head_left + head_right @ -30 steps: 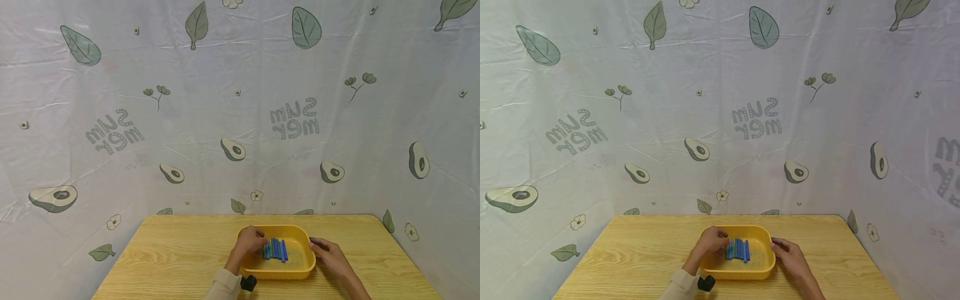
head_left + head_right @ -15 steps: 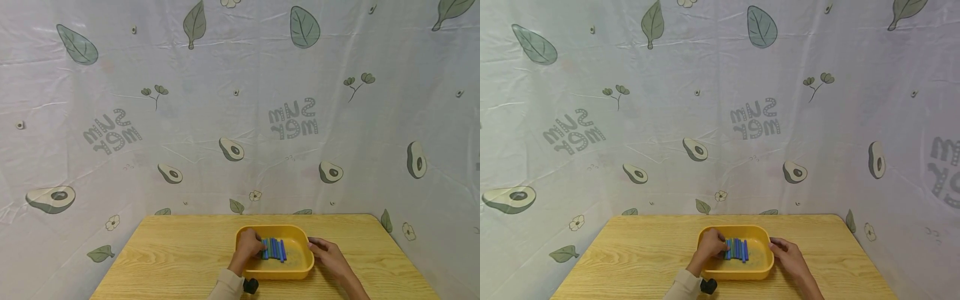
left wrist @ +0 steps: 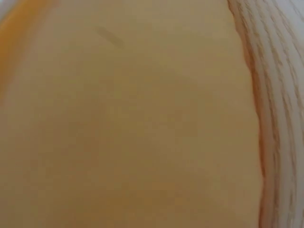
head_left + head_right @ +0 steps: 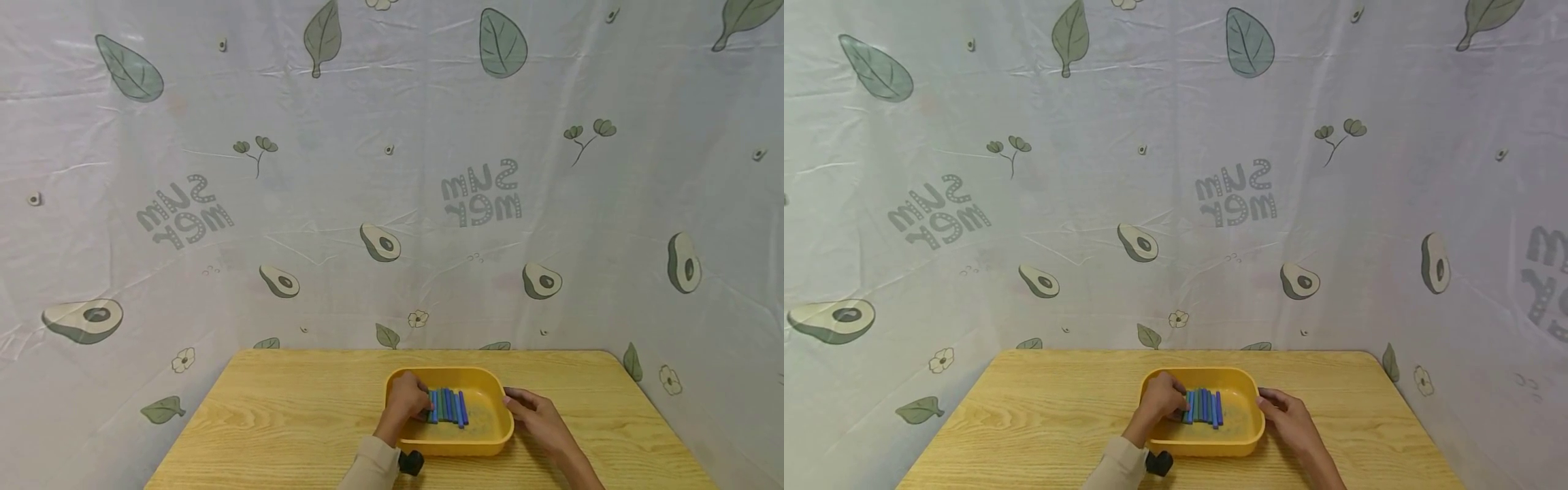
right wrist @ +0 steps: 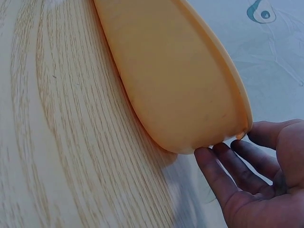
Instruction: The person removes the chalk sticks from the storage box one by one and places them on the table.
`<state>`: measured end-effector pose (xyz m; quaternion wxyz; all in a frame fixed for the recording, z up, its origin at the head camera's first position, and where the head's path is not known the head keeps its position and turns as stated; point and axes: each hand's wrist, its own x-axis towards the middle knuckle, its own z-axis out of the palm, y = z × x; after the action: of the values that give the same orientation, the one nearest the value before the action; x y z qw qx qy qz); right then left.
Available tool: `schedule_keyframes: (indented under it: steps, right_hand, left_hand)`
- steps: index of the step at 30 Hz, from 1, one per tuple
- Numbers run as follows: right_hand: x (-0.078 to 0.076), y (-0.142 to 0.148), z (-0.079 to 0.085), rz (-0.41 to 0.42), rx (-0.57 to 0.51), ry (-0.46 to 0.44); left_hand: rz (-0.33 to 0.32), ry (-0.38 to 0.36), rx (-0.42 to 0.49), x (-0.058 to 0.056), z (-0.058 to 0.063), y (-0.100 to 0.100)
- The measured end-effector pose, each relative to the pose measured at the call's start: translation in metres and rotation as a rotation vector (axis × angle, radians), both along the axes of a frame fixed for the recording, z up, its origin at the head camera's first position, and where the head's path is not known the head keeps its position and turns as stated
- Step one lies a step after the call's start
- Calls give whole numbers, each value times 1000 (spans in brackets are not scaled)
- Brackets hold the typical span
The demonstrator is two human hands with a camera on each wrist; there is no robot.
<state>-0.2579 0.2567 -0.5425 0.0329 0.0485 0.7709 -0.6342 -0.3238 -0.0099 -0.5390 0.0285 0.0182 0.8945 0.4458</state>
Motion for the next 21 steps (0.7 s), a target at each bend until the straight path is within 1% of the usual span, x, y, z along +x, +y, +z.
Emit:
schedule_keyframes:
  steps: [3,11,14,16,19,21]
  right_hand:
    - [0,-1,-2,4,-11,-2]
    - [0,-1,-1,13,-3,5]
    - [0,-1,0,18,-4,5]
    - [0,0,-1,14,-8,5]
    - [-1,0,-1,16,-7,0]
    - [-2,1,-2,15,-6,-5]
  left_hand:
    - [8,-8,-3,0,0,-1]
    - [23,10,-18,1,3,-5]
    - [14,12,1,3,8,-7]
    - [-4,18,23,4,13,-8]
    - [-29,19,70,6,23,-11]
    - [-40,3,113,8,29,-14]
